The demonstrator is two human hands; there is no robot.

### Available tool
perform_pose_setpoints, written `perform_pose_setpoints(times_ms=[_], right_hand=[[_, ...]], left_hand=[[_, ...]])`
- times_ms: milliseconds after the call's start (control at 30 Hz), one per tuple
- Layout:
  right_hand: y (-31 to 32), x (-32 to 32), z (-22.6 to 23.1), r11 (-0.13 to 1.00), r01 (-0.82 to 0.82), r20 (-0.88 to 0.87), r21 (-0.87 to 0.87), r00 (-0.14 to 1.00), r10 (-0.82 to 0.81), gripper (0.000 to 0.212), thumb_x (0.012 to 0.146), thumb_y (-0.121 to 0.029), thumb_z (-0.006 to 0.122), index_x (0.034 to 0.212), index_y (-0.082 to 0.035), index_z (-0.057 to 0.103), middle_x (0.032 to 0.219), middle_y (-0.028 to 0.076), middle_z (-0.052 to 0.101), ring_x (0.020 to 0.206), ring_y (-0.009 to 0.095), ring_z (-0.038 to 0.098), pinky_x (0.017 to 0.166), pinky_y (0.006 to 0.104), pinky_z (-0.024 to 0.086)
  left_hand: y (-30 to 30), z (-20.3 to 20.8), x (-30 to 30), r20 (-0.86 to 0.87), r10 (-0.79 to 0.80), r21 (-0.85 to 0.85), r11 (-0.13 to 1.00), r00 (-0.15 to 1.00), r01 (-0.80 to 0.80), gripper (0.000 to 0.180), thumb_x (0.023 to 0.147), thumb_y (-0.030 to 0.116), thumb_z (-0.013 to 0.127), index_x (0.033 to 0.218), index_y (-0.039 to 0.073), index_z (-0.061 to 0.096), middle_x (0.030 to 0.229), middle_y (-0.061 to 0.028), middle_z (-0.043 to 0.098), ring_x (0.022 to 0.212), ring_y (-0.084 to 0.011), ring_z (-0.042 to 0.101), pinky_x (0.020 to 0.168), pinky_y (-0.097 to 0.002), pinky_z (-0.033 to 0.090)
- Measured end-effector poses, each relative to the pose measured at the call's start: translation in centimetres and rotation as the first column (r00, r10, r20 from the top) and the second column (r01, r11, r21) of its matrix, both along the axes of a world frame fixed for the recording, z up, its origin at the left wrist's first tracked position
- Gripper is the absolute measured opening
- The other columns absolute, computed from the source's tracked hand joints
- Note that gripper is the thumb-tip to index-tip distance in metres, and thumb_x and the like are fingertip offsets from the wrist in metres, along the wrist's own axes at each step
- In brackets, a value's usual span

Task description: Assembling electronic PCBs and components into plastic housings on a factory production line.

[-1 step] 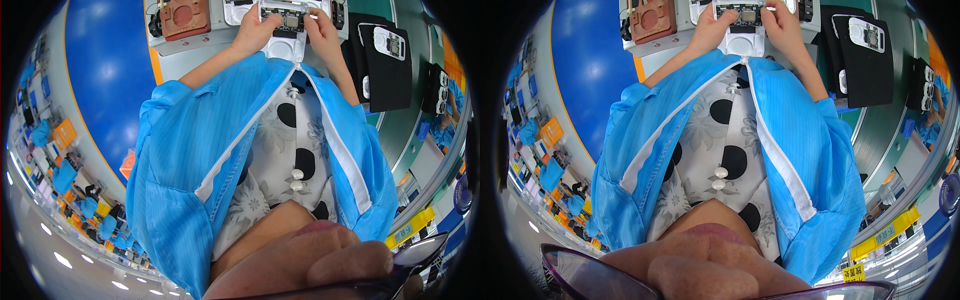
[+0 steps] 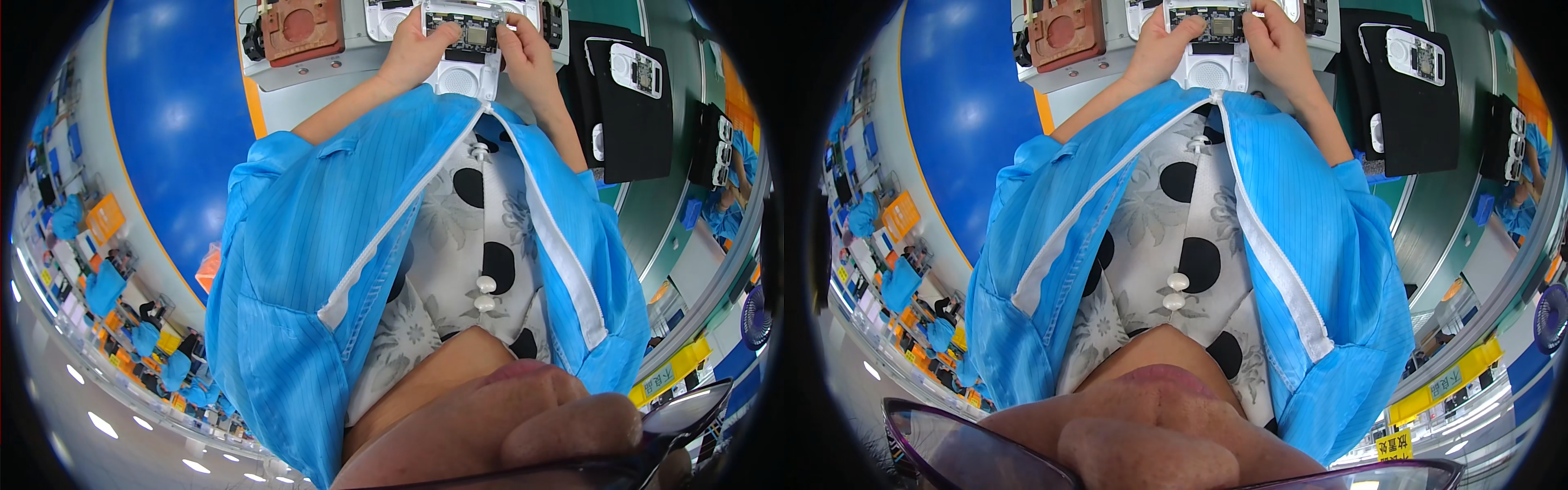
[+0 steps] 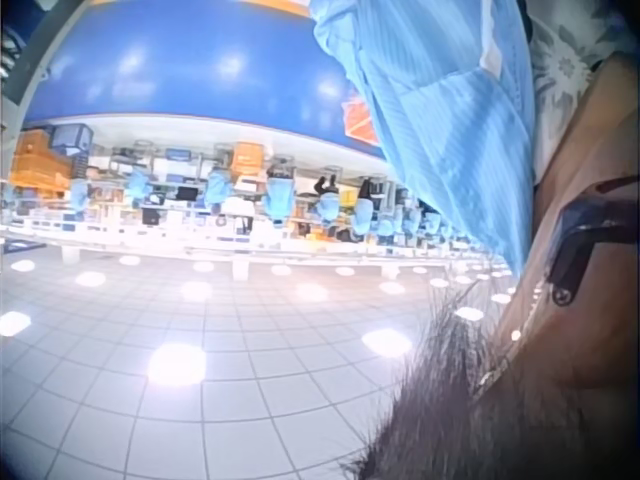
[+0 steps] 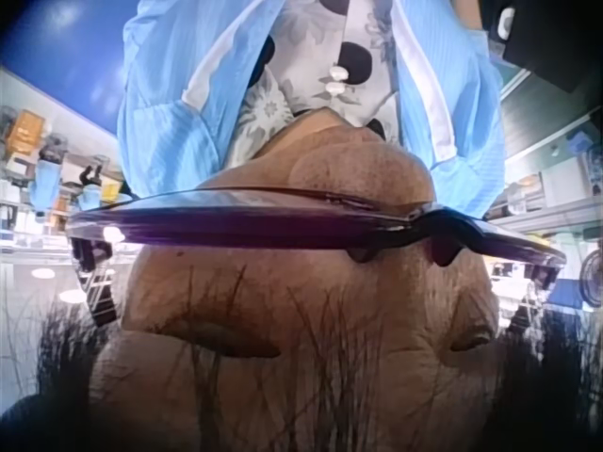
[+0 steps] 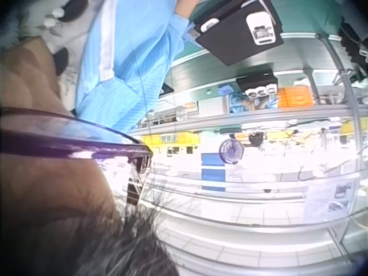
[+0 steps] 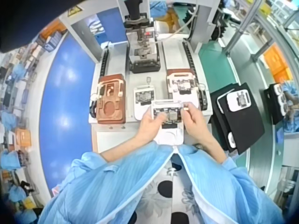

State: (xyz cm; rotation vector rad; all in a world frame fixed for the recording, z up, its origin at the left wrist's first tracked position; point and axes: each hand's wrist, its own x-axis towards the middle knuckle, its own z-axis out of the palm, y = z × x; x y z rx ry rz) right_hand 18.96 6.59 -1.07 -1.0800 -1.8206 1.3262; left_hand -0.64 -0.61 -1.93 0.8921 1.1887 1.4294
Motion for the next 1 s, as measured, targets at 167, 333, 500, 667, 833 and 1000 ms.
perform_pose_setpoints(times_ms=[167,333,500,667,833,1000], right_hand=[[0.5,0.5,0.1,0.994,-0.079,-0.072,-0.079,0.995,0.074,0.028,0.105,-0.023,0.057,0.127,-0.005,0.062,0.082,-0.004,0.063,0.072,0.001,0.050,0.063,0.0194,0.040],[0.4,-1.5,2.9,0.987,-0.104,-0.155,-0.126,0.984,0.084,0.029,0.103,-0.024,0.063,0.126,-0.007,0.065,0.087,-0.002,0.070,0.075,0.002,0.056,0.064,0.0196,0.043],[2.0,-5.9,4.8,0.954,-0.034,0.221,0.297,0.975,-0.034,0.024,0.097,-0.030,0.069,0.112,-0.012,0.072,0.074,0.006,0.071,0.060,0.014,0.064,0.059,0.0291,0.051],[2.4,-13.1,4.3,0.922,-0.120,0.144,0.369,0.987,0.071,0.023,0.098,-0.025,0.067,0.114,-0.008,0.072,0.079,0.007,0.074,0.065,0.009,0.065,0.060,0.0263,0.050],[4.3,-20.5,2.4,0.939,-0.131,0.240,0.319,0.969,0.053,0.029,0.097,-0.030,0.066,0.110,-0.006,0.072,0.081,0.011,0.075,0.068,0.020,0.070,0.064,0.0321,0.053],[6.3,-27.3,-0.5,0.911,-0.160,0.328,0.380,0.944,0.029,0.032,0.095,-0.035,0.062,0.102,-0.006,0.074,0.079,0.015,0.074,0.072,0.033,0.072,0.068,0.0419,0.056]], left_hand=[[0.3,-0.6,-0.2,0.071,-0.035,0.002,0.999,0.997,0.035,0.030,0.097,0.005,0.060,0.126,-0.001,0.059,0.110,-0.0058,0.069,0.100,-0.0139,0.062,0.090,-0.0303,0.052],[-0.1,-0.2,-1.2,0.070,-0.019,-0.031,0.999,0.997,0.021,0.031,0.098,0.008,0.061,0.127,-0.001,0.059,0.111,-0.0061,0.069,0.099,-0.0146,0.063,0.090,-0.0304,0.053],[-0.1,0.3,-2.8,0.059,0.103,0.055,0.993,0.993,-0.106,0.032,0.094,0.010,0.068,0.124,0.001,0.058,0.106,-0.0038,0.068,0.095,-0.0117,0.062,0.084,-0.0300,0.054],[-2.0,2.6,-8.9,-0.191,0.225,0.110,0.972,0.956,-0.207,0.043,0.089,0.010,0.073,0.127,0.000,0.057,0.114,-0.0128,0.068,0.098,-0.0201,0.067,0.084,-0.0326,0.055],[-5.1,6.9,-12.8,-0.818,0.334,0.099,0.884,0.468,-0.457,0.084,0.078,0.034,0.086,0.146,0.004,0.046,0.146,-0.0202,0.049,0.133,-0.0375,0.051,0.107,-0.0489,0.043],[-4.9,2.2,-16.6,-0.981,0.183,0.186,0.982,-0.068,-0.033,0.105,0.074,0.076,0.066,0.147,0.003,0.049,0.155,-0.0209,0.043,0.141,-0.0363,0.042,0.112,-0.0717,0.020]])
